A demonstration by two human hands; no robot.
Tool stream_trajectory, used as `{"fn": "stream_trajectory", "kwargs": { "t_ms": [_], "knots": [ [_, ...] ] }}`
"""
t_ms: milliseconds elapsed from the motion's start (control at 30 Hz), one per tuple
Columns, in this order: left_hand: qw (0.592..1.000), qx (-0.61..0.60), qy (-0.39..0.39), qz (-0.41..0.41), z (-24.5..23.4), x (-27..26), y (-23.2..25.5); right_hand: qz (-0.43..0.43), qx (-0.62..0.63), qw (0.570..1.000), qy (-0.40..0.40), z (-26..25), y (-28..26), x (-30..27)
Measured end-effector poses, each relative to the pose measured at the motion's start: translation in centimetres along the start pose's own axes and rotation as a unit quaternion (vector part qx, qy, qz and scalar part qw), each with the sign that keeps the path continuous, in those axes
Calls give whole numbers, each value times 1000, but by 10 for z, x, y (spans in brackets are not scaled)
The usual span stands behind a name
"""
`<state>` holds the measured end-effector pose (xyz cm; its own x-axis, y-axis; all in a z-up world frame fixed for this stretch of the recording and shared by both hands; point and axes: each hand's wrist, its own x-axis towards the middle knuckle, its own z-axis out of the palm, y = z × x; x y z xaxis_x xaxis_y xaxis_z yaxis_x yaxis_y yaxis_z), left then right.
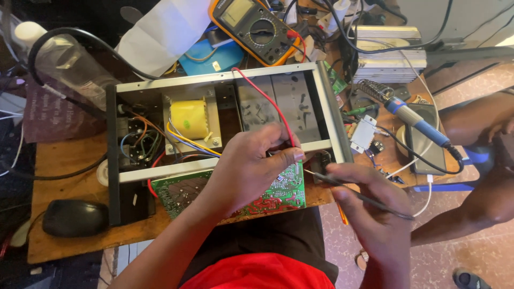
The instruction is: The person uses a multimeter to test electrical continuity on a green circuit board. They hold the red and black probes against various points on the board's surface while the board rests on a cluttered workbench.
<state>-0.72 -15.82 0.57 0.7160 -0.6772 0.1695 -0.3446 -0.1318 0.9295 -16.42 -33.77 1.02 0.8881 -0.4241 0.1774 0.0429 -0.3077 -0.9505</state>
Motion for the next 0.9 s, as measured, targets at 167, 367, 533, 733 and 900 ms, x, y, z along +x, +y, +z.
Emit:
{"fn": "stream_trajectory", "kwargs": {
  "t_ms": [167,367,533,733,900],
  "knots": [
    [999,-18,10,-37,1,1,5,-137,-62,986,-74,6,13,16],
    [999,-1,13,-37,4,2,1,-127,16,990,-58,9,29,11],
    [996,-47,16,-73,6,0,4,-129,8,990,-50,11,28,11],
    [997,-14,21,-69,7,2,3,-136,-6,990,-38,13,30,12],
    [997,-23,24,-74,7,1,2,-126,-13,991,-29,15,28,10]
  ]
}}
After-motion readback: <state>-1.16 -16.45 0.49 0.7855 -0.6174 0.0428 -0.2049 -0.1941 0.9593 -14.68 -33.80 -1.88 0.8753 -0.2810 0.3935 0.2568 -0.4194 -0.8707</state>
